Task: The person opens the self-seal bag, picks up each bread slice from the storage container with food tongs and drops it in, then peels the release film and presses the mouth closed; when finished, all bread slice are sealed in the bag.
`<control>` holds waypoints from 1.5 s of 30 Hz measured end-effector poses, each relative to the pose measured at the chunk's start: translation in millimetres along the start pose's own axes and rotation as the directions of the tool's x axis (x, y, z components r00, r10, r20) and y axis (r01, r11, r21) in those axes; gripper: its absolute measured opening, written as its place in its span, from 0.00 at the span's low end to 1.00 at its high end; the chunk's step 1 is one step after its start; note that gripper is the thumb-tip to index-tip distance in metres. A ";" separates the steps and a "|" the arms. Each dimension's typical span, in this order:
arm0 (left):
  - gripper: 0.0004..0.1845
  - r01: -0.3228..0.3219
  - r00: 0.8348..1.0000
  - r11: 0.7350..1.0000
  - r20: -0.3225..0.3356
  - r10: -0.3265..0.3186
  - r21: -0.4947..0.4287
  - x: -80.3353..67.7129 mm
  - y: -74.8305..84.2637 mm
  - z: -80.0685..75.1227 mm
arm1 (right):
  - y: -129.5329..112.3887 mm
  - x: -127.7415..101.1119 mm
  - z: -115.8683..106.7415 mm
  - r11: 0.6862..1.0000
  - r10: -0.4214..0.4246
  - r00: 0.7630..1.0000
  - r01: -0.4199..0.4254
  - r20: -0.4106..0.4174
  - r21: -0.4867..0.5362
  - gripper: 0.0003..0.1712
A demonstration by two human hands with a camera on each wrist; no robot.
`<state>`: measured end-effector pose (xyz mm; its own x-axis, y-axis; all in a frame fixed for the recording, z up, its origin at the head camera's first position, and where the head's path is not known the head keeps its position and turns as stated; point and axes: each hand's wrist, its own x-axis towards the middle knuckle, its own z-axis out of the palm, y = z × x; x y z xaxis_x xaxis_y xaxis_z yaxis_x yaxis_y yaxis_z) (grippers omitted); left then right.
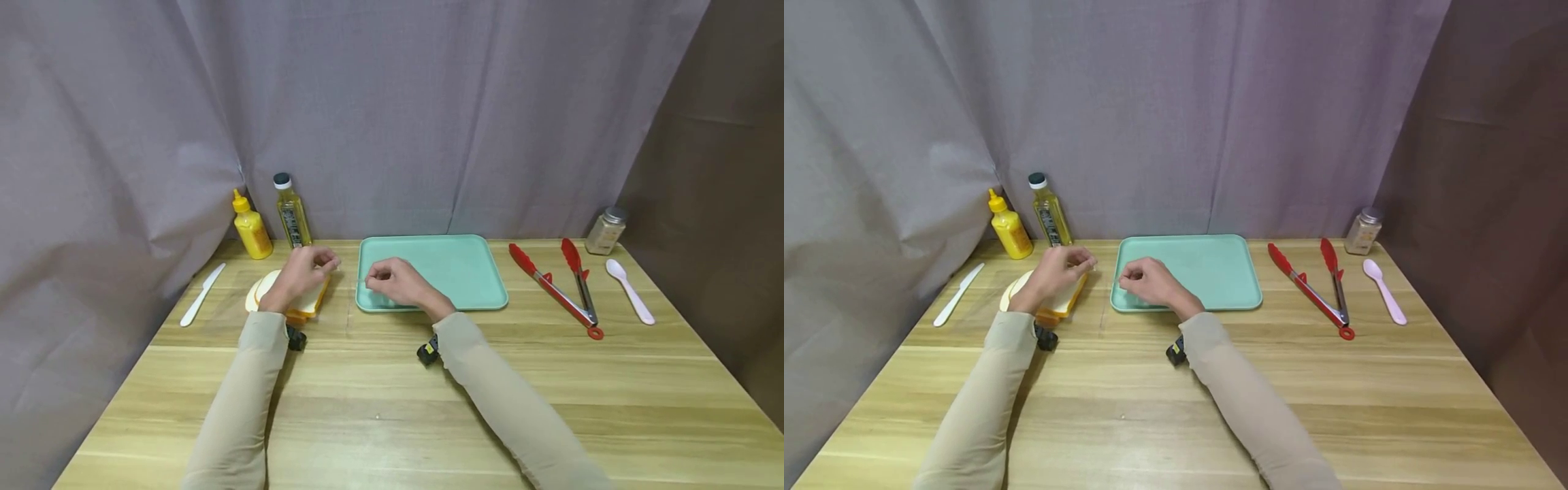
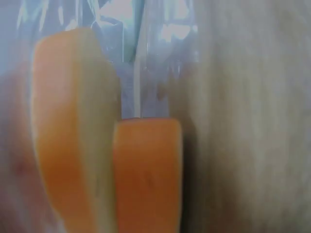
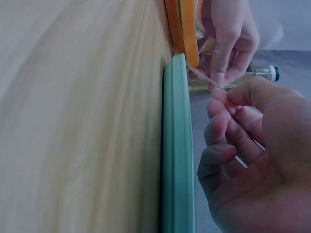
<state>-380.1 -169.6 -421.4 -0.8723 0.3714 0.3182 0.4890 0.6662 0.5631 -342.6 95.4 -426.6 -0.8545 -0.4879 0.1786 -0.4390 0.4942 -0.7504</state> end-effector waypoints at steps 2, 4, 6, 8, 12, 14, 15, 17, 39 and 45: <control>0.11 0.011 1.000 1.000 0.001 -0.011 -0.019 0.2 -0.8 0.8 | 0.3 -5.1 -5.0 1.000 -0.010 1.000 0.010 0.023 -0.010 0.13; 0.11 0.025 1.000 0.999 0.003 -0.025 -0.041 0.2 -1.7 2.0 | 1.6 -10.4 -9.7 1.000 -0.018 0.998 0.019 0.057 -0.010 0.13; 0.10 0.036 0.999 0.997 0.001 -0.036 -0.063 0.2 -3.1 3.3 | 2.7 -16.6 -14.5 1.000 -0.024 0.995 0.025 0.095 -0.015 0.13; 0.11 0.043 0.999 0.995 0.002 -0.043 -0.086 -0.8 -4.7 4.3 | 4.9 -23.0 -18.8 0.999 -0.028 0.992 0.030 0.127 -0.020 0.14; 0.12 0.050 0.999 0.990 0.003 -0.050 -0.129 -3.0 -9.4 4.9 | 7.4 -36.8 -27.6 0.999 -0.032 0.986 0.037 0.165 -0.028 0.14; 0.12 0.057 0.998 0.987 0.008 -0.056 -0.148 -3.8 -11.0 4.4 | 8.3 -43.4 -32.2 0.999 -0.036 0.985 0.041 0.170 -0.030 0.14; 0.12 0.058 0.998 0.986 0.009 -0.057 -0.158 -3.9 -11.6 4.2 | 9.0 -46.6 -34.8 0.999 -0.036 0.985 0.042 0.169 -0.032 0.13; 0.12 0.065 0.998 0.982 0.012 -0.064 -0.178 -4.5 -11.5 3.8 | 9.7 -53.5 -40.1 0.998 -0.041 0.984 0.047 0.173 -0.031 0.13; 0.14 0.068 0.997 0.976 0.038 -0.061 -0.209 -4.8 -13.0 3.1 | 33.9 -127.9 -104.6 0.997 -0.024 0.989 0.033 0.144 -0.063 0.09; 0.14 0.083 0.996 0.972 0.049 -0.074 -0.221 -7.4 -12.0 2.2 | 46.5 -152.0 -124.1 0.995 0.016 0.991 -0.003 0.131 -0.097 0.08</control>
<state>-379.5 -178.9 -432.3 -0.9051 0.3526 0.2375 0.4033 0.5351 0.7423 -267.6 281.8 -409.7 -0.8175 -0.5701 0.0820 -0.4614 0.5630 -0.6857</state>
